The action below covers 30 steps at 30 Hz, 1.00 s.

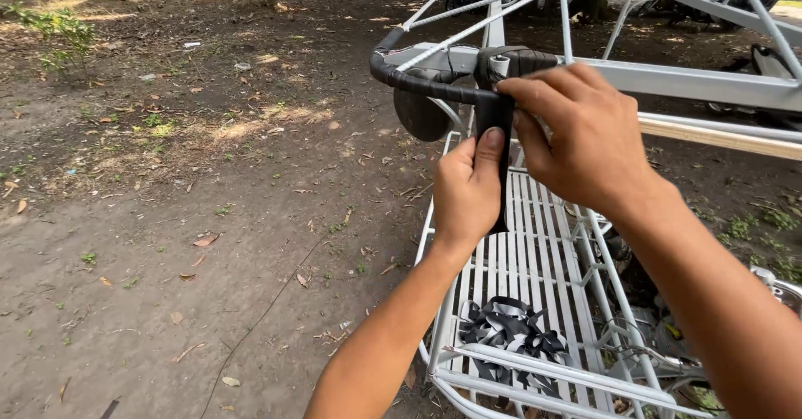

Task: Wrapping a metal frame of a motorcycle sidecar with black adhesive strips for protection or grip.

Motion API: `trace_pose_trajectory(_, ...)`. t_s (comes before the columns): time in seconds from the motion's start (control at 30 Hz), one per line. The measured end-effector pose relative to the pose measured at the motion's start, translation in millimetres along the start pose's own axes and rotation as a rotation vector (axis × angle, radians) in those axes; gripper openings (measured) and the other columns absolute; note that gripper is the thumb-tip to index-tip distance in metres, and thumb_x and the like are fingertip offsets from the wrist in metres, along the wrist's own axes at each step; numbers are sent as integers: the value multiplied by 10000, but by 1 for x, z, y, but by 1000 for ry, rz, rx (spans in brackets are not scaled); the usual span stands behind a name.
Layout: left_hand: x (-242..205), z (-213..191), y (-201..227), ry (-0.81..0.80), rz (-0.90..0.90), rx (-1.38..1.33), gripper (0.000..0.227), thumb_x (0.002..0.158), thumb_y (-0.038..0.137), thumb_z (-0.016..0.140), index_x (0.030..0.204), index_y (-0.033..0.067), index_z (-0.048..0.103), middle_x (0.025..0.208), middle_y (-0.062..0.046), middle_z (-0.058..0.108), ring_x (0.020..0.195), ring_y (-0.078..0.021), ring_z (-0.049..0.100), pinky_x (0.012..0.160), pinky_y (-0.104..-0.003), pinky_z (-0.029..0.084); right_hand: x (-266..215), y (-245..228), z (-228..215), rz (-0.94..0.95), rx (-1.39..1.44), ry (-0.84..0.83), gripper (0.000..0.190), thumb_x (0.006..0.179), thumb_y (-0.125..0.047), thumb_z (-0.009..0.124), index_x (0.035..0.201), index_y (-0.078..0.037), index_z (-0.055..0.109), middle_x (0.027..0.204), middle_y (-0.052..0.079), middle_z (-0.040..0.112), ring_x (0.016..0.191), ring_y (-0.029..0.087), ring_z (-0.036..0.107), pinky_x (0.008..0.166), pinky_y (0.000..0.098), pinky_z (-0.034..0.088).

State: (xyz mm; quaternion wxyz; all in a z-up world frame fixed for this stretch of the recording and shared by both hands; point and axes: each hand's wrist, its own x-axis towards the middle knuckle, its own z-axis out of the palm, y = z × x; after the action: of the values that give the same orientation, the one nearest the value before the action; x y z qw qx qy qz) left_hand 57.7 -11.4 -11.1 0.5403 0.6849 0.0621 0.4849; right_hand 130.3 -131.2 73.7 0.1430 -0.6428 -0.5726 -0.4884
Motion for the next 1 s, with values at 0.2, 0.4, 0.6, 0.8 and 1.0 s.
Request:
trace_pose_trajectory(0.2,-28,-3,3,33,14,20,529,1068,481,457,669,137,415,566,53,380,557,-118,343,508,-365,294,-7,-12,-23,254,-312,-269,378,1177,-481,465,1282,-210,707,1314,224,659,772,440,748,629,591,597)
trace_pose_trajectory(0.4,-47,4,7,62,43,-55,476,1095,405,461,699,142,489,537,44,420,468,-108,377,411,-341,271,-12,13,-30,108,-103,-262,344,1147,-306,511,1378,-144,708,1154,50,746,776,355,718,493,511,514)
trace_pose_trajectory(0.6,-74,16,43,26,-72,-236,422,1143,344,407,811,127,552,563,65,402,429,-65,347,361,-265,248,17,11,-35,444,54,-526,259,1046,-299,576,1244,-258,739,923,17,785,770,302,688,609,479,470)
trace_pose_trajectory(0.8,-83,42,-12,26,-171,-320,467,1124,430,362,792,142,518,558,53,391,438,-77,344,366,-290,240,15,18,-37,389,157,-532,222,1011,-236,604,1150,-208,775,656,19,716,455,204,515,476,379,370)
trace_pose_trajectory(1.0,8,60,-16,-125,-121,-145,540,1146,421,268,681,160,357,539,19,345,443,-110,276,431,-335,180,27,13,-42,488,144,-659,200,987,-305,613,1107,-275,770,651,23,697,500,244,545,505,427,370)
